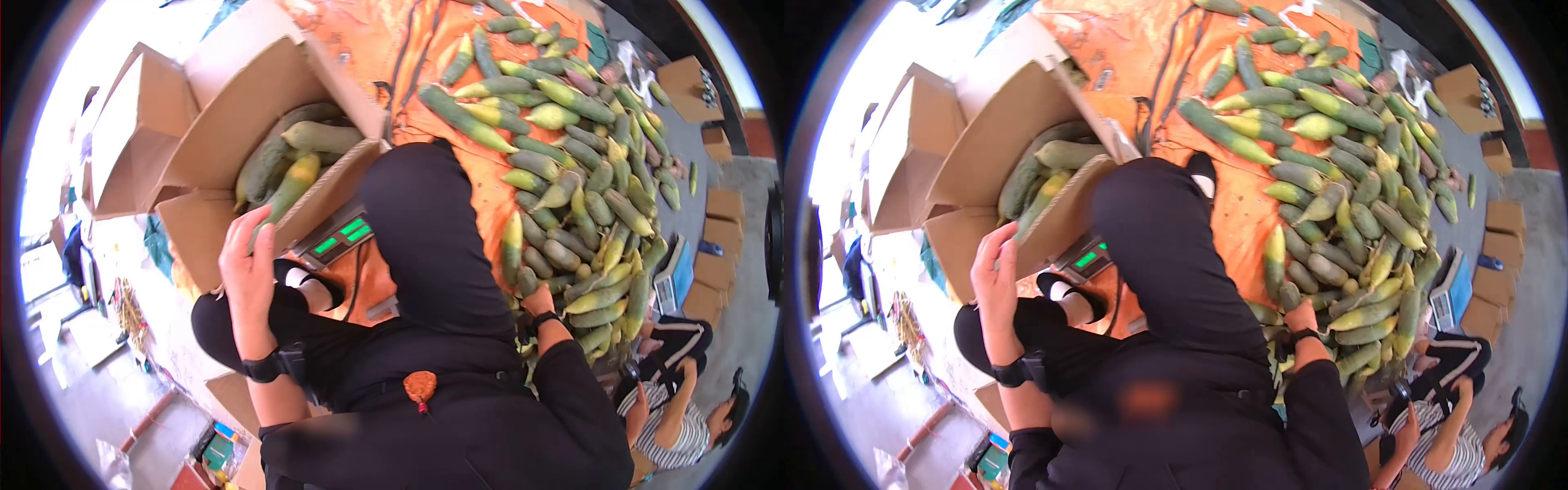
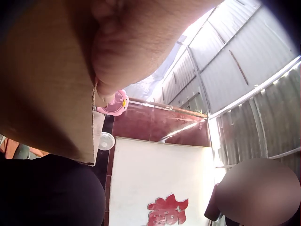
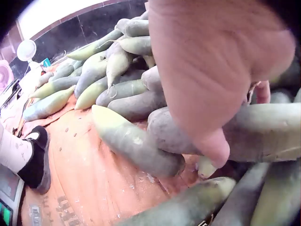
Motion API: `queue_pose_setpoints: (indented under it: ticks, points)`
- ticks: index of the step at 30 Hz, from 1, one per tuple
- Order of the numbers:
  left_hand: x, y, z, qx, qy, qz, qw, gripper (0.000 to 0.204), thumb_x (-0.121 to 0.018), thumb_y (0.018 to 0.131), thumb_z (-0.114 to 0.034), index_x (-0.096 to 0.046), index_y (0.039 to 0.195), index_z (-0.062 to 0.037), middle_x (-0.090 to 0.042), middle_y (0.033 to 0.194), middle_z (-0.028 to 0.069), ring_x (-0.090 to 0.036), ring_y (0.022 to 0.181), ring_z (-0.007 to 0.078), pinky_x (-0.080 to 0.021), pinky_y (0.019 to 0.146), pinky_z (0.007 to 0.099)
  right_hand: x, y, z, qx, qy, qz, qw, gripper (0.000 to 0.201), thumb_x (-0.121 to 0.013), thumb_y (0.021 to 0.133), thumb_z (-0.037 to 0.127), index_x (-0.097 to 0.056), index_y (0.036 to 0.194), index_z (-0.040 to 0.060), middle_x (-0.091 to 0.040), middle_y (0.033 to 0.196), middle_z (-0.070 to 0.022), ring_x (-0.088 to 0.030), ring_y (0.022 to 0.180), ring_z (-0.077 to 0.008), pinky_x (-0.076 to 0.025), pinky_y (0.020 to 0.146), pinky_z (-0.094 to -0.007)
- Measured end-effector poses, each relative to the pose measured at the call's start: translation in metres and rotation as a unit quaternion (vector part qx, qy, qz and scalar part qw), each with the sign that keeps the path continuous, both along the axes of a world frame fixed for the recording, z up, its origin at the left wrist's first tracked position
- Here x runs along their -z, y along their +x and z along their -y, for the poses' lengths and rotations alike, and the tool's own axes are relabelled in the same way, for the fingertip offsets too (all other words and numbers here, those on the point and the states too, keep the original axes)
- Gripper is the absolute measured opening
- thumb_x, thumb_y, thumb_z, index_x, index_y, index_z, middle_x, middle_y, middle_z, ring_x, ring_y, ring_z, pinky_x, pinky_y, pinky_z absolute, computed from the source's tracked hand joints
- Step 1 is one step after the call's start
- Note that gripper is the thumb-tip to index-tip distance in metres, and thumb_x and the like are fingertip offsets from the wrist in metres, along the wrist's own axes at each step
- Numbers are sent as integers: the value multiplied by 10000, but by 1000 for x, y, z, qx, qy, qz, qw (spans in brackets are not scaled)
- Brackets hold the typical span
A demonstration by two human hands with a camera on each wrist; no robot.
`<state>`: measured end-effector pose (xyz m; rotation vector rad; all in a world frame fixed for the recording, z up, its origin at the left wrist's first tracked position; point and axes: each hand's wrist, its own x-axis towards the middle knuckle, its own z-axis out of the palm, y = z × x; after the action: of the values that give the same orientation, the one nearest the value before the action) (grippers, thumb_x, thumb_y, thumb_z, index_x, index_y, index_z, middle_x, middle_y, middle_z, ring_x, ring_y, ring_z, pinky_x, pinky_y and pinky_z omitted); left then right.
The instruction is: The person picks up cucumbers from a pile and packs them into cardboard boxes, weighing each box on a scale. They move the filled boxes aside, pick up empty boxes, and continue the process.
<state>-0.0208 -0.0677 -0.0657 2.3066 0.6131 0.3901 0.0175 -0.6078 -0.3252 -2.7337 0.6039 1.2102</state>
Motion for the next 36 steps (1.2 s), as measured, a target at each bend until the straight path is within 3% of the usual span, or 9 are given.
queue_pose_setpoints:
  ticks: [2, 8, 16, 18, 22, 23, 25, 28, 36]
  points:
    - [-2, -1, -1, -5, -22, 11, 1000, 203, -594, 884, -89, -640, 1062, -4, -638, 1015, 106, -604, 976, 206, -453, 863, 297, 6, -3, 0, -4, 82, 97, 992, 745, -828, 569, 149, -431, 1168, -45, -622, 1018, -256, -611, 996, -384, -489, 847, -415]
    - [1, -8, -8, 1, -74, 59, 995, 228, -603, 895, -113, -632, 1105, -28, -637, 1021, 95, -598, 954, 194, -459, 833, 299, -7, 63, -32, 33, 304, 256, 917, 610, -731, 620, -31, -473, 1172, 0, -595, 1055, -125, -578, 947, -236, -480, 827, -367]
    - [-3, -15, -12, 10, -105, 101, 989, 246, -608, 893, -109, -619, 1124, -28, -638, 1027, 97, -598, 953, 191, -465, 833, 301, -214, 174, -191, -125, 423, 461, 770, 576, -726, 724, 59, -455, 1227, -13, -567, 1149, -111, -539, 1041, -202, -423, 913, -316]
    - [-7, -17, -12, 19, -111, 92, 989, 255, -567, 922, -96, -607, 1158, -9, -629, 1079, 68, -581, 988, 129, -455, 832, 253, -261, 182, -226, -163, 450, 509, 715, 551, -718, 747, 42, -457, 1230, -4, -563, 1151, -95, -543, 1037, -175, -435, 902, -302]
    - [-14, -16, -14, 21, -95, 122, 988, 263, -571, 916, -90, -604, 1166, -15, -622, 1094, 73, -576, 987, 128, -453, 837, 255, -334, 171, -298, -126, 630, 492, 588, 549, -714, 747, -56, -462, 1230, 14, -572, 1141, -82, -566, 1053, -169, -471, 912, -319]
    - [-16, -16, -15, 18, -94, 123, 988, 263, -571, 916, -90, -604, 1166, -15, -622, 1094, 73, -576, 987, 128, -453, 837, 255, -342, 166, -312, -128, 632, 490, 587, 549, -714, 747, -56, -462, 1230, 14, -572, 1141, -82, -566, 1053, -169, -471, 912, -319]
    - [-21, -18, -17, 20, -58, 133, 989, 267, -574, 909, -73, -604, 1168, -16, -619, 1099, 75, -575, 973, 126, -454, 838, 255, -350, 159, -333, -93, 741, 431, 506, 591, -733, 722, -79, -453, 1236, 3, -571, 1169, -104, -576, 1073, -201, -476, 938, -350]
    - [-25, -27, -22, 4, -63, 133, 989, 272, -576, 903, -58, -602, 1170, -13, -617, 1097, 75, -575, 961, 125, -456, 834, 252, -349, 151, -351, -133, 774, 406, 468, 560, -681, 773, -77, -440, 1273, -1, -550, 1254, -159, -545, 1141, -232, -434, 1000, -370]
    - [-20, -41, -29, -21, -53, 127, 990, 267, -571, 902, -50, -604, 1164, -11, -617, 1097, 70, -575, 947, 122, -455, 823, 245, -324, 152, -319, -49, 704, 421, 570, 602, -690, 772, -75, -403, 1294, 9, -545, 1249, -141, -542, 1132, -210, -452, 972, -349]
